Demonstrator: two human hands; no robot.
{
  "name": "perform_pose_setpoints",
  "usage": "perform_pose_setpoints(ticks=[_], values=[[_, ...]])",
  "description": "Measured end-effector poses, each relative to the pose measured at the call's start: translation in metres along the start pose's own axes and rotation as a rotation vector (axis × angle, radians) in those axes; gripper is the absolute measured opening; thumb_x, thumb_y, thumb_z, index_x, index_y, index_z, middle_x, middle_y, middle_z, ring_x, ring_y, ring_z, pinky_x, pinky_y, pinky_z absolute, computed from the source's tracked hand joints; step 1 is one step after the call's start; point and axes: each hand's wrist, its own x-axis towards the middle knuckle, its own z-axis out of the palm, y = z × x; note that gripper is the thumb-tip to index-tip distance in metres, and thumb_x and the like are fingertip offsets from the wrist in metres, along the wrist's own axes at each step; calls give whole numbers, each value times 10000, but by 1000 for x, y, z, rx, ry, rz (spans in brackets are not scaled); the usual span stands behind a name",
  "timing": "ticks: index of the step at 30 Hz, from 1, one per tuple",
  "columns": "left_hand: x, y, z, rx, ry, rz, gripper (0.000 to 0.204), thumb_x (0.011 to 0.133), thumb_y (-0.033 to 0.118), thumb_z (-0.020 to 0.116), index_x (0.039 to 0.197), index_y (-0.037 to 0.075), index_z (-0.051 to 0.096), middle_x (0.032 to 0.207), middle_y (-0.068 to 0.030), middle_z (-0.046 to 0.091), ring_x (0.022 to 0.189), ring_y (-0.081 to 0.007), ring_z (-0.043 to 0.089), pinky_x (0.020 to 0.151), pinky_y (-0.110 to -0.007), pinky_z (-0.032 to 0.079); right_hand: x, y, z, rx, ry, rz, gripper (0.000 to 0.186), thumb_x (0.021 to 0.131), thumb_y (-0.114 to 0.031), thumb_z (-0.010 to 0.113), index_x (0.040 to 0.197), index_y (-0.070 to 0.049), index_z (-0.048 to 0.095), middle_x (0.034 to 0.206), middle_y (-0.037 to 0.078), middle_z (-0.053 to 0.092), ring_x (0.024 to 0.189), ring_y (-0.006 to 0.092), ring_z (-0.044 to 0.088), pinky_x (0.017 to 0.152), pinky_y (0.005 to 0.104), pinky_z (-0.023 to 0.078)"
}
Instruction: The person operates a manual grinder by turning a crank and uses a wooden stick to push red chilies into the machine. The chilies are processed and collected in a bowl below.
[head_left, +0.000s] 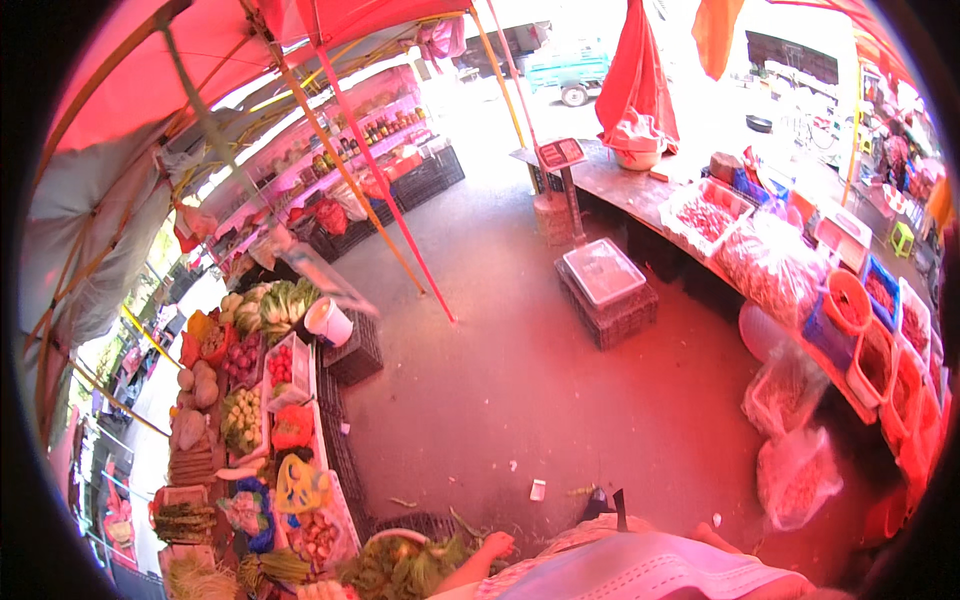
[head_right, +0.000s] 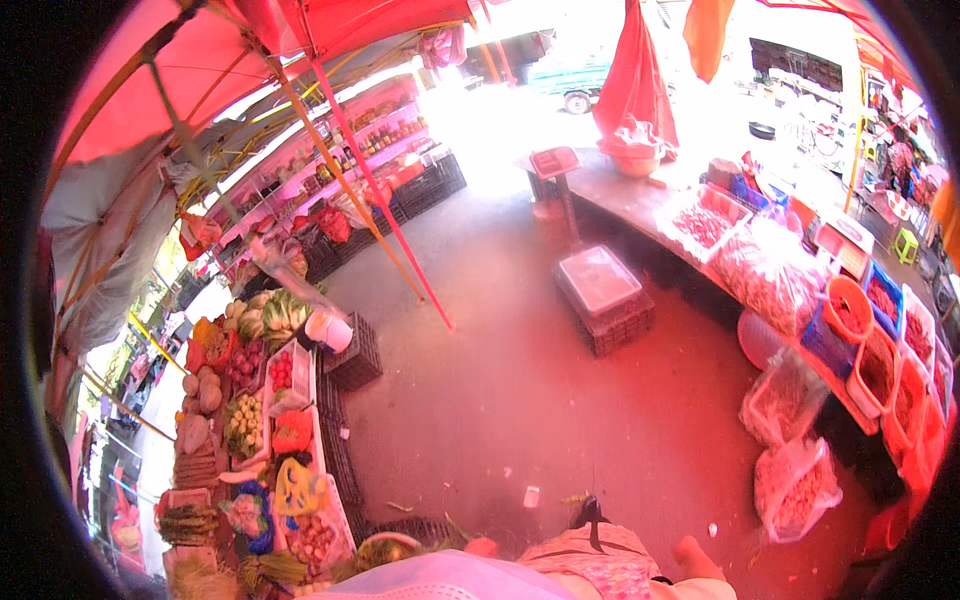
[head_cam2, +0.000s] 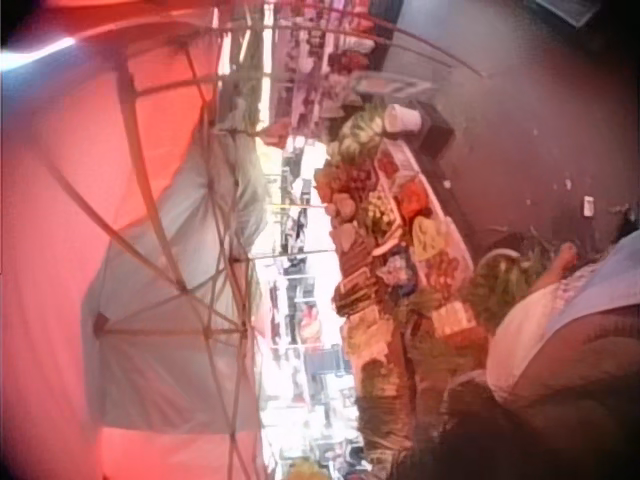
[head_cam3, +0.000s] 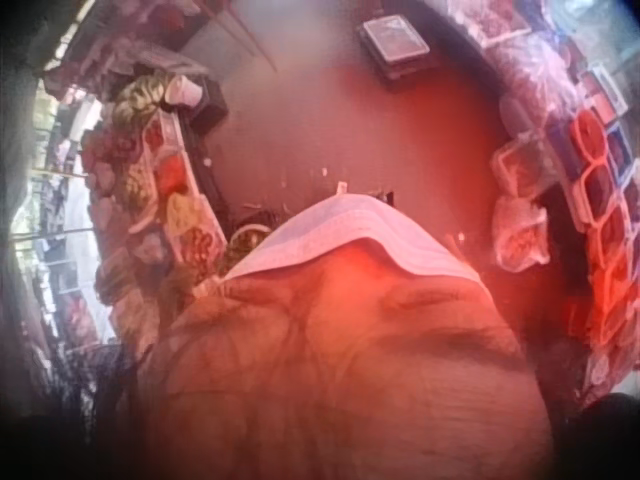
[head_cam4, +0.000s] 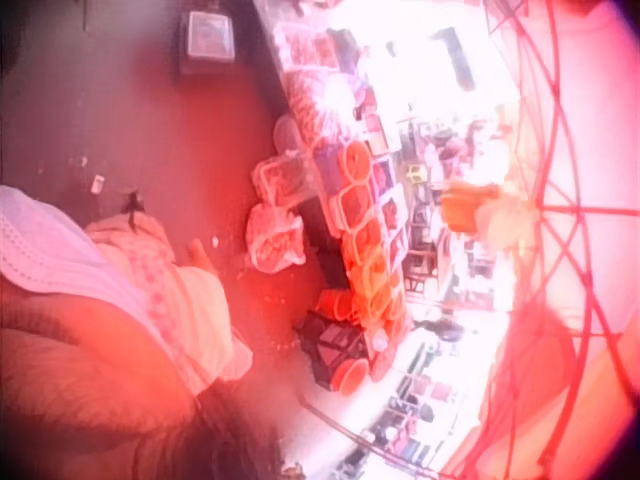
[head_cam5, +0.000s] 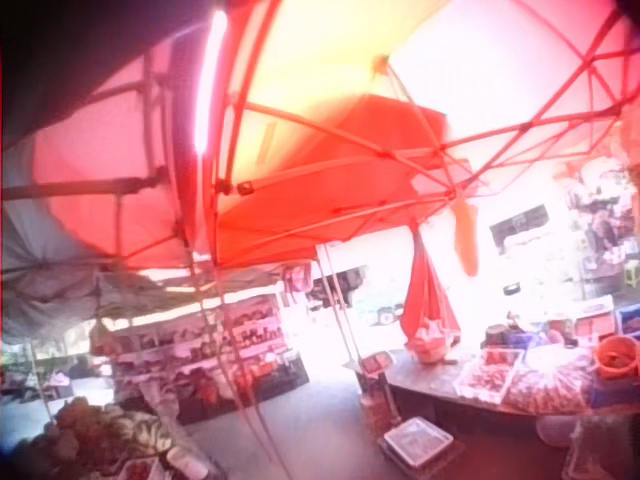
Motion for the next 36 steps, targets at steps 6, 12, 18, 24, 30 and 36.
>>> perform_pose_setpoints(ticks=[6,12,18,24,30,36], values=[[58,104,-64,164,123,74,236,831,275,590,761,70,682,744,-92,667,566,-173,607,529,-318,487,142,-201,-183,-94,269,-272,321,811,-318,562,949,-77,723,983,212,673,915,348,663,805,429,527],[173,218,-122,385,449,156,232,786,271,549,814,138,736,821,-103,706,808,-239,678,740,-361,518,229,-417,-299,154,295,-617,334,865,-360,565,1011,-91,698,842,142,695,754,289,683,698,400,544],[298,339,-250,349,320,21,248,797,249,539,881,116,731,939,-129,709,942,-282,673,835,-388,516,273,-513,-384,-371,94,-624,347,840,-339,559,983,-58,702,935,176,692,882,341,663,794,437,523],[371,480,-366,357,495,138,274,830,276,557,985,115,716,952,-122,710,928,-244,678,805,-383,521,328,-543,-459,-282,9,-331,291,834,-303,565,936,-74,712,889,143,695,824,313,665,739,430,524],[460,579,-440,370,165,289,282,850,281,543,992,96,702,941,-134,699,877,-263,663,799,-360,518,400,-614,-529,-233,-22,-236,240,828,-268,572,889,-91,722,843,111,699,765,285,667,684,424,526],[575,642,-516,492,125,177,275,846,265,549,956,58,694,884,-167,691,877,-293,662,789,-371,517,542,-742,-642,-414,12,-361,198,822,-232,579,842,-107,732,797,78,703,707,257,669,629,417,528]])
